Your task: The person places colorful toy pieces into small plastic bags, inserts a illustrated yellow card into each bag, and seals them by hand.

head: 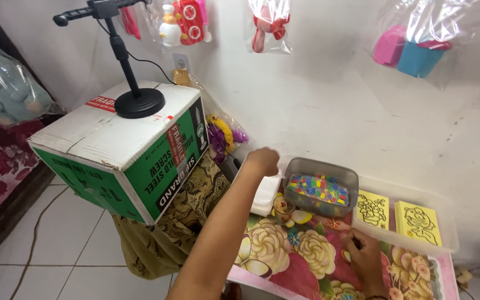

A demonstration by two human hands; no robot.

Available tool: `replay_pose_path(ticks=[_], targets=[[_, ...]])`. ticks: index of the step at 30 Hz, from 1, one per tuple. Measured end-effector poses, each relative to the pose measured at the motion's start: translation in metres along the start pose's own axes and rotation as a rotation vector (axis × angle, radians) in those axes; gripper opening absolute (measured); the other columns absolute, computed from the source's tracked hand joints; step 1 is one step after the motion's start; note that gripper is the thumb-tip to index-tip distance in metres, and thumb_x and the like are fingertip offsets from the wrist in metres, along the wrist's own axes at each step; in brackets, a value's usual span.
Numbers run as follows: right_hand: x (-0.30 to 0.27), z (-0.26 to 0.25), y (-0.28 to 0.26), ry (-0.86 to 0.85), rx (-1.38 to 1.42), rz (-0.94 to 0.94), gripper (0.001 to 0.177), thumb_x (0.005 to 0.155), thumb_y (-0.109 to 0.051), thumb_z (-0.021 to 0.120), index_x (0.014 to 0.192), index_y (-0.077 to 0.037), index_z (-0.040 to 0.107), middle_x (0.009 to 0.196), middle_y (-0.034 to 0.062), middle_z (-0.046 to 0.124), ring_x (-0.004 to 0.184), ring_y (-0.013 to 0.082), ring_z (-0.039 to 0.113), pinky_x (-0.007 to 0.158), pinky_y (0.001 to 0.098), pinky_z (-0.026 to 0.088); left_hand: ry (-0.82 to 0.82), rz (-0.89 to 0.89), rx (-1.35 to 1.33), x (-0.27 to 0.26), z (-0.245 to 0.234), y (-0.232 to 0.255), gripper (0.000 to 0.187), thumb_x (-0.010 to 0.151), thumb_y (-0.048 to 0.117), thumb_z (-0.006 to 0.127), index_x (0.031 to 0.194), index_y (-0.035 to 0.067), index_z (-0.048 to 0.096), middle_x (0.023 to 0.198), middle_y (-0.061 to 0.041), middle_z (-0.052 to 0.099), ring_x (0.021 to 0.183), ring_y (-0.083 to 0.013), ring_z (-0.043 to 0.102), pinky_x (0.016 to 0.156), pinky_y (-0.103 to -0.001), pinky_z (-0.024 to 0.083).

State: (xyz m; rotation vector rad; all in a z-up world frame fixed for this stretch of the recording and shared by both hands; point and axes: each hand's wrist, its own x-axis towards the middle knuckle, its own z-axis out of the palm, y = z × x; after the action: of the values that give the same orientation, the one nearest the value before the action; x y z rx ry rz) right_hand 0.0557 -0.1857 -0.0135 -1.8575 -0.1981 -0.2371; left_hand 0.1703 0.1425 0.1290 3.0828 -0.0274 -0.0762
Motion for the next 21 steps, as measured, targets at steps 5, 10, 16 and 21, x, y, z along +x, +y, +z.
replay_pose_path(ticks=[5, 10, 16, 21], targets=[[0.008, -0.001, 0.023, 0.009, -0.021, -0.040, 0.030, 0.093, -0.019, 0.062, 0.086, 0.008, 0.072, 0.062, 0.0072, 0.059, 0.056, 0.0174, 0.045, 0.055, 0.0317, 0.039, 0.124, 0.205, 0.017, -0.041, -0.037, 0.057, 0.024, 0.074, 0.010, 0.064, 0.095, 0.007, 0.076, 0.097, -0.013, 0.074, 0.084, -0.0346, 0.070, 0.072, -0.043, 0.057], [-0.003, -0.001, 0.047, 0.055, 0.475, 0.062, 0.033, 0.107, -0.025, 0.051, 0.091, 0.002, 0.062, 0.079, 0.0065, 0.057, 0.068, 0.0155, 0.047, 0.061, 0.0300, 0.042, 0.486, 0.630, 0.132, -0.091, -0.005, 0.107, 0.023, 0.071, 0.022, 0.066, 0.090, 0.015, 0.076, 0.093, -0.010, 0.074, 0.082, -0.0338, 0.068, 0.095, -0.050, 0.043], [0.002, -0.003, 0.108, -0.052, 0.610, 0.003, 0.051, 0.108, -0.048, 0.038, 0.120, -0.007, 0.066, 0.106, 0.0045, 0.067, 0.096, 0.0153, 0.055, 0.088, 0.0338, 0.047, 0.318, 0.772, 0.231, -0.140, 0.065, 0.149, 0.021, 0.088, 0.030, 0.071, 0.103, 0.017, 0.077, 0.101, -0.008, 0.070, 0.097, -0.0301, 0.070, 0.085, -0.047, 0.054], [-0.004, -0.003, 0.029, 0.066, 0.500, 0.048, 0.023, 0.088, -0.007, 0.071, 0.107, 0.005, 0.068, 0.083, 0.0079, 0.070, 0.066, 0.0139, 0.060, 0.057, 0.0244, 0.048, 0.550, 0.883, 0.142, -0.157, 0.110, 0.155, 0.008, 0.078, 0.013, 0.068, 0.081, 0.011, 0.075, 0.104, -0.008, 0.067, 0.088, -0.0274, 0.061, 0.076, -0.042, 0.049]])
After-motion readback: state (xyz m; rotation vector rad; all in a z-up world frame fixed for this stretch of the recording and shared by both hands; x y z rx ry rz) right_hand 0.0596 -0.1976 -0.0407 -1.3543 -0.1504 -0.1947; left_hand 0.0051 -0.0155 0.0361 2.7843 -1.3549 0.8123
